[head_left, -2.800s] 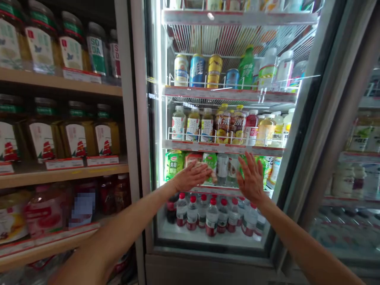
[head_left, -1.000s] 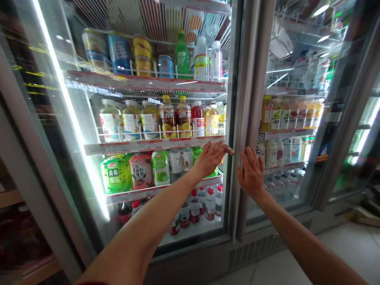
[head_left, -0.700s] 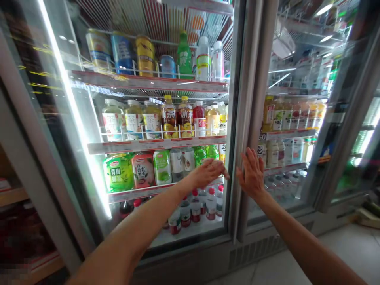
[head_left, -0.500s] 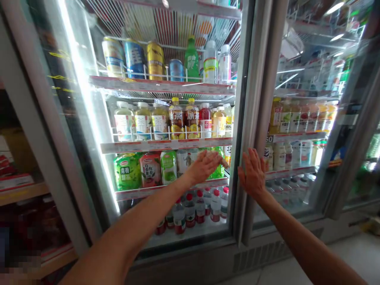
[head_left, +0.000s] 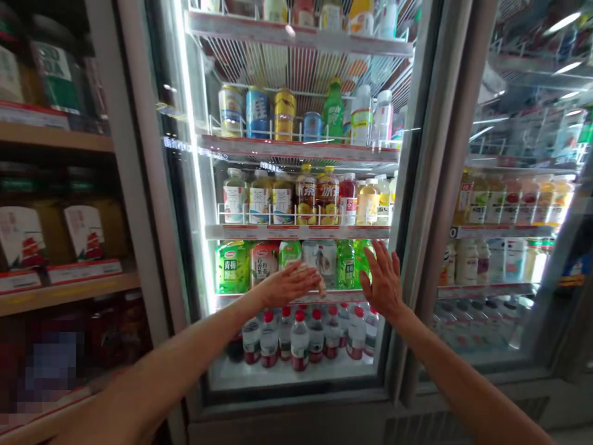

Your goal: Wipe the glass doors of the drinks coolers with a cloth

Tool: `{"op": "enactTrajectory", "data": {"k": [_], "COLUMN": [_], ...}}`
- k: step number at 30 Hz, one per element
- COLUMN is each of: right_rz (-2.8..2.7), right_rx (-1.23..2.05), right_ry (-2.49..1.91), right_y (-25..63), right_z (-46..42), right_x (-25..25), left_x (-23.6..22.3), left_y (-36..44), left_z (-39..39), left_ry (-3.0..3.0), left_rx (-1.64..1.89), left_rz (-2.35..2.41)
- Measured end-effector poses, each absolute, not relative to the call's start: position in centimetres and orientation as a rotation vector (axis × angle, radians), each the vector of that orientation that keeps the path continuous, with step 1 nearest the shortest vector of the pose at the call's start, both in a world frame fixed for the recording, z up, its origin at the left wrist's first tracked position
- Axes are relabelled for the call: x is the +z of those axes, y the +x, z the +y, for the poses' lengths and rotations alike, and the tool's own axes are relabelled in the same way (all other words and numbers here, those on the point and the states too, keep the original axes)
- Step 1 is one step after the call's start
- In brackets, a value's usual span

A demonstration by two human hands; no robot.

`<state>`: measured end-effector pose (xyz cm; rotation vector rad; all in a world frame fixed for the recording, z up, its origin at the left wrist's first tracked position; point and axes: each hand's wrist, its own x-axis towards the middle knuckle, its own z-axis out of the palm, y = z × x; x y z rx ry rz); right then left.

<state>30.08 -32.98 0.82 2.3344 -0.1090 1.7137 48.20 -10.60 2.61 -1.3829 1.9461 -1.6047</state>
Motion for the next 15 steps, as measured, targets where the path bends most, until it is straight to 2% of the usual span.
{"op": "enactTrajectory", "data": {"k": [6, 11, 15], "right_rz": [-0.018, 0.057, 0.069], "right_rx": [1.743, 1.699, 1.709], "right_ry": [2.363, 2.395, 2.402], "right_y": [32.2, 33.5, 34.2], "right_z": [-29.9, -28.2, -27.2], "right_x": [1.5, 1.5, 1.7], "left_x": [4.5, 1.9, 3.4], "left_y": [49.9, 51.0, 52.3], "left_z": [-5.6, -1.6, 0.8], "left_ry": [-2.004, -1.864, -2.253], "left_rx": [-1.928, -1.582, -1.908], "left_rz": [1.546, 1.798, 1.428]}}
